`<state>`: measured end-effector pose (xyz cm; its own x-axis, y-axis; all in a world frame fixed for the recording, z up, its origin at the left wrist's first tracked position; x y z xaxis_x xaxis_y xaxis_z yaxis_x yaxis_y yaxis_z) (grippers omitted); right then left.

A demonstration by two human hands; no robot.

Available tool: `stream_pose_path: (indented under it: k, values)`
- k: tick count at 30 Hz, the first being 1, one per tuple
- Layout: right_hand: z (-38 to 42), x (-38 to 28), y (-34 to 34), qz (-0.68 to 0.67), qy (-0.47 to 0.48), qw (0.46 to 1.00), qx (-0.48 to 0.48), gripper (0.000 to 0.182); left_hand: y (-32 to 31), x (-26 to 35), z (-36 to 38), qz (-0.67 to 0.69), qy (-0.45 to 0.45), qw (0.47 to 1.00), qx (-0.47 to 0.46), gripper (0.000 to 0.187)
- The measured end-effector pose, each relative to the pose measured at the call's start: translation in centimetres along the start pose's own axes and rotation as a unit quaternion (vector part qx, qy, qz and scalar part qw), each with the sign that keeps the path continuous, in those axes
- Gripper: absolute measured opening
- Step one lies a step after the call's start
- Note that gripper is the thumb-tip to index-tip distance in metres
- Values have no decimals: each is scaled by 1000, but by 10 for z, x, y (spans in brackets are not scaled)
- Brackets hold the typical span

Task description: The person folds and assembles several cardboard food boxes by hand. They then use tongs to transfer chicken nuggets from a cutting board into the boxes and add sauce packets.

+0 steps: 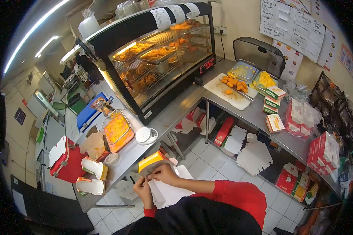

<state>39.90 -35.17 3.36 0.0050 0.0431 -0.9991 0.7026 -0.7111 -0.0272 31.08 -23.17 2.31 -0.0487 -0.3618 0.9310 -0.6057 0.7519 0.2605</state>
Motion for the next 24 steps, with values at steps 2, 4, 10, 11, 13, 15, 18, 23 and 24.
stream_pose_path:
  k: [2,4,10,11,13,15,18,23,24]
  values:
    - [18,-17,5,56,17,998,20,15,-8,8,5,85,-1,996,-41,13]
    - [35,-14,8,109,130,985,43,15,-10,8,21,146,36,986,-77,9]
    - [93,-22,17,99,141,985,20,16,-22,39,79,-11,-49,999,-15,8]
    - [102,-21,19,88,119,989,9,16,-30,57,90,-15,-55,998,8,10]
    - [118,-17,22,26,59,998,-18,16,-34,56,109,-20,-57,998,8,16]
    - [135,-9,26,-18,16,999,-32,16,-40,53,128,-29,-75,997,-6,18]
    - [156,4,33,-52,-10,998,-21,16,-48,55,151,-12,-37,999,-21,18]
    - [169,11,44,-11,71,997,-28,21,-56,62,171,87,61,994,-15,22]
    - [171,7,45,3,111,993,-38,21,-53,58,172,116,61,991,-1,24]
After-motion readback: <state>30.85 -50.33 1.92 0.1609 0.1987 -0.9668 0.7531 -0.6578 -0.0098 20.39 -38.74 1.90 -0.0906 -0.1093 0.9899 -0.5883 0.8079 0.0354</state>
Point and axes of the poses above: each hand's wrist, its own z-axis away from the middle knuckle, its own y-axis out of the back of the hand, x = y × z, the point moved 3 cm from there along -z, towards the middle knuckle, and after that the axes turned 8 degrees about -x, right-handed, at the moved point
